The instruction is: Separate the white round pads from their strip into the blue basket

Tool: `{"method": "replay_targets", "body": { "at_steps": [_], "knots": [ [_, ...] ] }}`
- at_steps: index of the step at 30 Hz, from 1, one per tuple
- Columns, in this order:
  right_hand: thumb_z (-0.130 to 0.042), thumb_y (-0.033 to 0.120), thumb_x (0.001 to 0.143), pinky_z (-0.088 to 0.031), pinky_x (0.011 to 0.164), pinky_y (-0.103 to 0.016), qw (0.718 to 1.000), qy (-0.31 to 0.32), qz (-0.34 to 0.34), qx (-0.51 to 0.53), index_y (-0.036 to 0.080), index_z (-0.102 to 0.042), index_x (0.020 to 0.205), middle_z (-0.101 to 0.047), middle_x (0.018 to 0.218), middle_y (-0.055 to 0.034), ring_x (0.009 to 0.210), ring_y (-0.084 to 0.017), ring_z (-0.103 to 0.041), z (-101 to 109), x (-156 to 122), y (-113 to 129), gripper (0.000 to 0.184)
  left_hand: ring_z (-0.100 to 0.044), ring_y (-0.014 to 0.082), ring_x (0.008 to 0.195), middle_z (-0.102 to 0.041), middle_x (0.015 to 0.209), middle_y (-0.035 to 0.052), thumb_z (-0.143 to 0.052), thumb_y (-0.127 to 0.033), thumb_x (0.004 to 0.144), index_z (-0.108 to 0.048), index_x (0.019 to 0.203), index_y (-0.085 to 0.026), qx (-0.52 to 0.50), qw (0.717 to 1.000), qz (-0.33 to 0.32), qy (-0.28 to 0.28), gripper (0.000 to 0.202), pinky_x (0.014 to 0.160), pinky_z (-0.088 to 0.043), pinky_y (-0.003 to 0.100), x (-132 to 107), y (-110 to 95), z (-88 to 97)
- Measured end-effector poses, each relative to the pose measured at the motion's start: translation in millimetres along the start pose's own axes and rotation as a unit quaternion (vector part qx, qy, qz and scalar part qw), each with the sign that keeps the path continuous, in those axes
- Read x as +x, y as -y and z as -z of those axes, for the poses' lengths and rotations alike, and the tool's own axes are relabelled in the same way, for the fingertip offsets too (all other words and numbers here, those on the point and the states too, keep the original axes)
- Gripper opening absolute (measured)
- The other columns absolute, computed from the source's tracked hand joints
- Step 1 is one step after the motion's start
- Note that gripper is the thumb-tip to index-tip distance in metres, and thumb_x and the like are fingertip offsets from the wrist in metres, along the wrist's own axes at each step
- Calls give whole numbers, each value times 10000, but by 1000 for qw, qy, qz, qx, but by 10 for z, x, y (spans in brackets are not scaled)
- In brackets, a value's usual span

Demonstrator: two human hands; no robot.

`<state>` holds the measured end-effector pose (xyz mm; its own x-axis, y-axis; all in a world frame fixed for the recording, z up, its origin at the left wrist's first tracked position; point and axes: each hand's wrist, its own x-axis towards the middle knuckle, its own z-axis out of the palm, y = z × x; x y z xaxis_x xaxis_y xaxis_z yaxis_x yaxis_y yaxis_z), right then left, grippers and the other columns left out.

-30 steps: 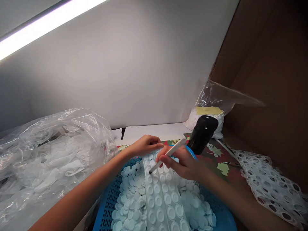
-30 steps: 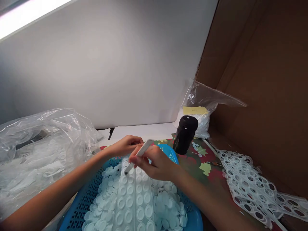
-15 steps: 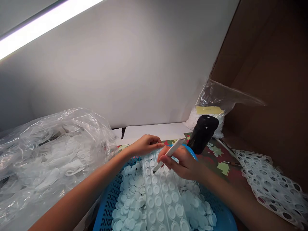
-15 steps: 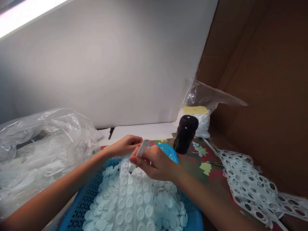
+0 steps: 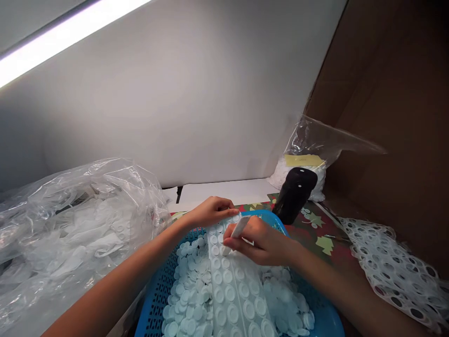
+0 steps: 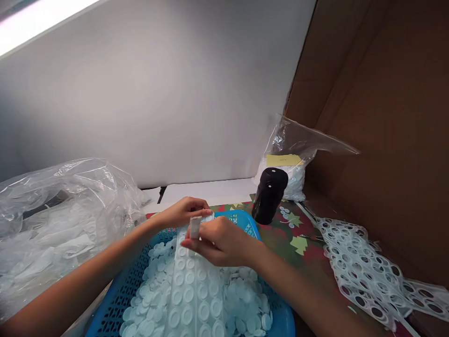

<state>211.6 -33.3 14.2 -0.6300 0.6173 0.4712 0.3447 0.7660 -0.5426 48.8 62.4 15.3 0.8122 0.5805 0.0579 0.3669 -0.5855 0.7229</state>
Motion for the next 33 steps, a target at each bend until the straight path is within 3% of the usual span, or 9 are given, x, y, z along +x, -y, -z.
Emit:
{"method": "replay_targets", "body": {
  "at_steps": [4, 6, 18, 27, 33],
  "knots": [
    [-340, 373, 981, -368, 495, -213, 976, -169, -58, 124, 164, -533, 754, -464, 609, 15, 533, -90, -445, 55, -30, 12, 364, -372, 96, 565, -470, 619, -18, -425, -484, 870, -575, 728, -139, 11, 1000, -1, 4, 402, 500, -266, 218, 3, -5, 6],
    [-334, 383, 982, -357, 480, -211, 968, -195, -73, 141, 165, -516, 740, -431, 599, 23, 516, -85, -423, 65, -34, 11, 373, -380, 99, 572, -481, 628, -14, -422, -495, 871, -578, 732, -137, 16, 1000, -3, 4, 414, 507, -274, 221, 3, -6, 7],
    [-366, 363, 968, -353, 513, -219, 989, -118, -31, 84, 179, -466, 730, -415, 611, 31, 547, -92, -411, 14, -27, -45, 317, -283, 92, 547, -318, 581, -39, -430, -434, 869, -532, 671, -153, 4, 1000, -5, 1, 358, 469, -207, 219, 10, 10, -1],
    [-388, 332, 961, -333, 515, -215, 996, -66, 1, 52, 178, -426, 692, -451, 622, 20, 540, -87, -397, 22, -12, -47, 312, -323, 89, 546, -386, 579, -39, -441, -444, 880, -554, 698, -151, 1, 1000, -13, 1, 363, 500, -259, 224, 4, 13, 4],
    [-414, 380, 957, -254, 483, -225, 999, 38, -5, -25, 167, -446, 623, -360, 530, 52, 483, -78, -303, -13, -3, -40, 397, -316, 80, 540, -400, 585, -44, -456, -473, 883, -586, 751, -142, 4, 1000, 12, 13, 379, 474, -235, 211, -6, -27, 14]
  ]
}}
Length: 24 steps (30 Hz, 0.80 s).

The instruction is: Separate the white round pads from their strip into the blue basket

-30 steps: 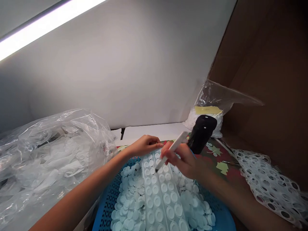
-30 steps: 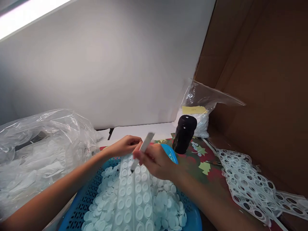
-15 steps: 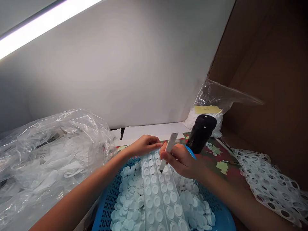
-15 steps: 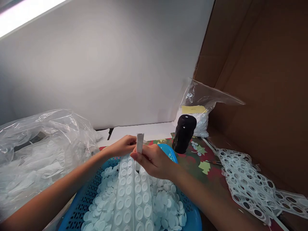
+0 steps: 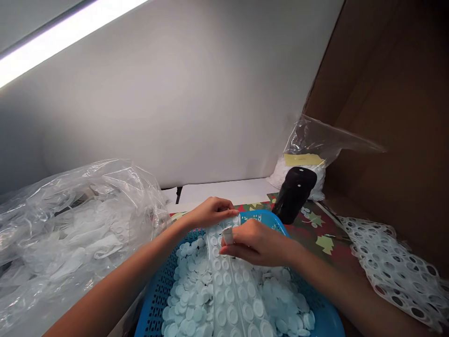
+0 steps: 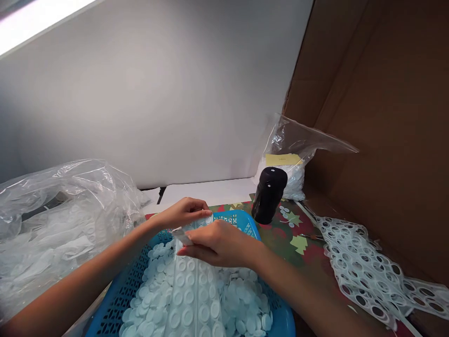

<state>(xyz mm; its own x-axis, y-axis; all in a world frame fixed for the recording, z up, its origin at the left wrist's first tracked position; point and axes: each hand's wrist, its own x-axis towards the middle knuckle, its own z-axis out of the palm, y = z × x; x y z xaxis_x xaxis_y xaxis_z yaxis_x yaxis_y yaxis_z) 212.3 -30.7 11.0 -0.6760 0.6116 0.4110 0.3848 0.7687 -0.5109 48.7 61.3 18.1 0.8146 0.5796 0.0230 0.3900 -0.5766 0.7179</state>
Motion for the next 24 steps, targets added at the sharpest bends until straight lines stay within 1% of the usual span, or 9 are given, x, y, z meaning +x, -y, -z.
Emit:
{"method": "replay_targets", "body": {
  "at_steps": [4, 8, 9, 11, 13, 15, 17, 21, 24],
  "knots": [
    [-428, 387, 953, -200, 472, -236, 999, 16, -7, -41, 169, -409, 585, -288, 510, 65, 474, -77, -245, -9, 12, 0, 429, -302, 79, 537, -388, 578, -48, -458, -477, 883, -596, 762, -142, 3, 1000, -2, 3, 382, 469, -225, 211, 2, 9, -1],
    [-471, 361, 936, -185, 470, -235, 1000, 21, -6, -12, 171, -353, 581, -263, 507, 70, 471, -72, -236, 6, 19, -6, 420, -315, 83, 544, -406, 589, -43, -457, -476, 880, -600, 765, -140, 2, 1000, -8, -1, 383, 480, -236, 214, 3, 21, -6],
    [-468, 359, 935, -199, 469, -230, 1000, 5, -14, 13, 171, -361, 583, -278, 510, 68, 470, -71, -254, 16, 16, -4, 414, -329, 83, 550, -422, 596, -39, -458, -464, 880, -596, 757, -139, -1, 1000, -10, -3, 374, 489, -249, 213, 4, 24, -7],
    [-430, 365, 946, -258, 481, -218, 995, -53, -31, 72, 169, -423, 617, -337, 530, 56, 483, -74, -325, 37, 4, 0, 383, -353, 86, 559, -450, 609, -30, -453, -441, 881, -587, 740, -139, -4, 1000, -14, -7, 360, 504, -270, 213, 6, 29, -8],
    [-379, 370, 965, -312, 497, -212, 981, -136, -59, 126, 163, -493, 692, -394, 561, 41, 507, -81, -396, 54, -15, -1, 361, -363, 90, 564, -462, 617, -24, -446, -440, 881, -582, 736, -140, 0, 1000, -15, -6, 360, 511, -278, 216, 9, 34, -5],
    [-337, 367, 982, -324, 487, -204, 963, -206, -88, 152, 161, -517, 752, -416, 580, 36, 506, -78, -422, 61, -35, -8, 358, -355, 91, 557, -458, 617, -23, -439, -458, 881, -581, 739, -140, 6, 1000, -13, -2, 375, 506, -272, 219, 12, 37, -1],
    [-328, 366, 987, -319, 471, -198, 953, -235, -102, 162, 163, -510, 747, -411, 581, 39, 490, -71, -415, 59, -49, -15, 363, -355, 90, 557, -462, 623, -21, -435, -471, 884, -578, 739, -140, 7, 1000, -15, 3, 388, 508, -271, 221, 15, 40, 2],
    [-367, 366, 970, -335, 492, -211, 963, -207, -92, 149, 160, -515, 711, -419, 575, 34, 513, -82, -428, 61, -55, -7, 362, -388, 94, 573, -486, 636, -16, -428, -473, 889, -569, 736, -143, 8, 1000, -16, 6, 390, 511, -273, 220, 18, 47, 0],
    [-385, 355, 960, -334, 507, -222, 969, -192, -82, 132, 157, -516, 707, -422, 587, 30, 523, -84, -427, 72, -48, 5, 347, -388, 94, 578, -474, 637, -20, -422, -462, 892, -566, 742, -145, 13, 1000, -16, 2, 379, 509, -271, 217, 17, 59, -7]
  ]
}}
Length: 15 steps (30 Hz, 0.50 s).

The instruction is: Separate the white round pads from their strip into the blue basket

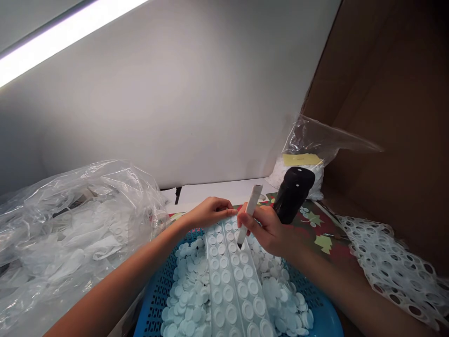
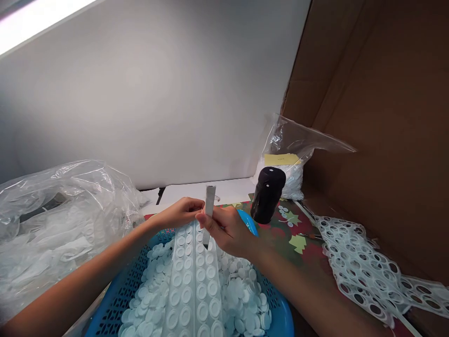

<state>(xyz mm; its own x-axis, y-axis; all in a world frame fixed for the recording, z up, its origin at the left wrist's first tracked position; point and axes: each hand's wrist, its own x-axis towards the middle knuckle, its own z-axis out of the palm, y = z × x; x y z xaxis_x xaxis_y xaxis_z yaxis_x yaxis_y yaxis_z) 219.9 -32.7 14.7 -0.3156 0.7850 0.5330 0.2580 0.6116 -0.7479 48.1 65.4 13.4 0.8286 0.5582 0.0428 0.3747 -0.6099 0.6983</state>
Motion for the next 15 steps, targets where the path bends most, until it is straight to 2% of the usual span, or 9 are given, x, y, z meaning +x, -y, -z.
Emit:
{"method": "replay_targets", "body": {
  "at_steps": [4, 11, 15],
  "knots": [
    [-390, 341, 957, -332, 514, -227, 1000, 4, 9, -7, 158, -512, 693, -415, 592, 29, 532, -86, -426, 0, 13, -1, 344, -376, 89, 568, -453, 625, -27, -433, -466, 885, -549, 716, -146, -1, 1000, 3, -6, 380, 498, -262, 214, 0, 3, -5],
    [-342, 356, 977, -337, 480, -218, 1000, -7, 7, 6, 166, -513, 733, -425, 591, 29, 509, -84, -419, 8, -15, -22, 353, -409, 98, 580, -513, 645, -9, -438, -468, 882, -575, 732, -143, -8, 1000, 13, 0, 384, 509, -276, 222, -12, -43, 7],
    [-337, 352, 979, -338, 490, -217, 1000, 1, 12, 2, 167, -509, 731, -417, 586, 30, 516, -86, -414, 22, -7, -17, 353, -375, 94, 568, -476, 629, -16, -444, -471, 876, -578, 739, -144, -12, 1000, 13, -3, 379, 499, -262, 220, -10, -39, 3]
  ]
}}
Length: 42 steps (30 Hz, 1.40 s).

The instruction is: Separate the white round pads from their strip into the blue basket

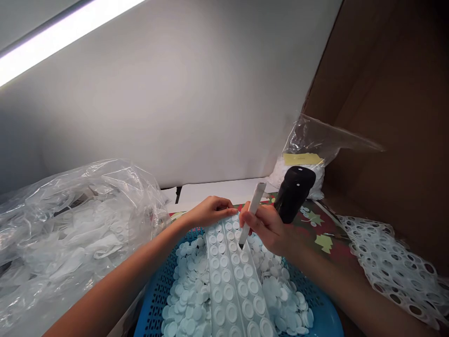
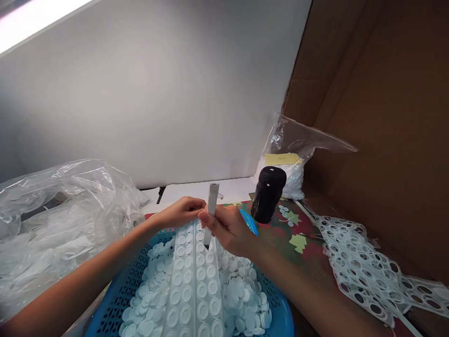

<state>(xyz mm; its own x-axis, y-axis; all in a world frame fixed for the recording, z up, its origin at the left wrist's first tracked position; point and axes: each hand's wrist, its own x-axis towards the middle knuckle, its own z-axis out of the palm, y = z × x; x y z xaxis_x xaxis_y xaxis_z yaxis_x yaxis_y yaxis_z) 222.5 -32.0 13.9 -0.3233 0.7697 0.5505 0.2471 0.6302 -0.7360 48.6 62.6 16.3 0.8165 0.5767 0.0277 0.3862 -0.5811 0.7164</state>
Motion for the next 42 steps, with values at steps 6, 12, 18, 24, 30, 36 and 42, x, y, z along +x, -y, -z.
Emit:
{"method": "replay_targets", "body": {
  "at_steps": [6, 12, 18, 24, 30, 36, 42],
  "knots": [
    [-410, 342, 948, -240, 480, -230, 992, 97, 36, -68, 170, -405, 610, -343, 537, 48, 484, -75, -315, -41, 39, -11, 380, -325, 87, 545, -419, 594, -29, -443, -388, 866, -577, 728, -142, -11, 1000, -6, -6, 312, 485, -246, 217, 5, 14, -6],
    [-386, 367, 957, -276, 491, -227, 995, 86, 28, -42, 172, -441, 645, -367, 548, 44, 498, -83, -346, -39, 23, -13, 372, -326, 84, 544, -423, 591, -33, -466, -404, 861, -580, 723, -140, -14, 1000, -5, -4, 319, 479, -234, 214, 3, 4, 3],
    [-315, 359, 986, -323, 494, -217, 1000, 9, 5, -8, 171, -482, 729, -373, 578, 41, 512, -83, -378, 3, -13, 12, 360, -340, 89, 555, -431, 603, -26, -445, -483, 873, -578, 728, -142, -4, 1000, -8, -6, 394, 488, -237, 218, 6, 5, 2],
    [-349, 387, 968, -306, 504, -227, 999, 44, 20, -24, 173, -445, 671, -382, 579, 36, 529, -86, -380, -19, 7, -9, 378, -287, 82, 529, -353, 578, -38, -444, -440, 871, -560, 690, -145, -5, 1000, -11, -11, 365, 464, -205, 221, 7, 10, -5],
    [-434, 336, 942, -179, 471, -256, 973, 170, 72, -136, 170, -357, 573, -274, 500, 65, 458, -70, -227, -73, 28, -28, 412, -306, 78, 528, -393, 575, -42, -464, -473, 873, -589, 744, -147, -18, 1000, -7, -2, 372, 468, -226, 214, 3, 13, -2],
    [-347, 387, 972, -308, 468, -226, 1000, -19, 16, -18, 174, -496, 683, -400, 552, 35, 489, -86, -391, -28, 18, 49, 389, -340, 87, 546, -432, 597, -29, -448, -475, 868, -591, 736, -140, -4, 1000, -9, -9, 387, 489, -251, 218, 5, 18, 0],
    [-449, 402, 937, -429, 522, -222, 996, 53, -6, 71, 156, -614, 777, -613, 664, -22, 596, -114, -566, -71, 49, 114, 337, -375, 96, 568, -452, 611, -21, -446, -396, 854, -580, 725, -144, -7, 1000, 1, -7, 313, 488, -264, 209, -1, -18, 2]
  ]
}}
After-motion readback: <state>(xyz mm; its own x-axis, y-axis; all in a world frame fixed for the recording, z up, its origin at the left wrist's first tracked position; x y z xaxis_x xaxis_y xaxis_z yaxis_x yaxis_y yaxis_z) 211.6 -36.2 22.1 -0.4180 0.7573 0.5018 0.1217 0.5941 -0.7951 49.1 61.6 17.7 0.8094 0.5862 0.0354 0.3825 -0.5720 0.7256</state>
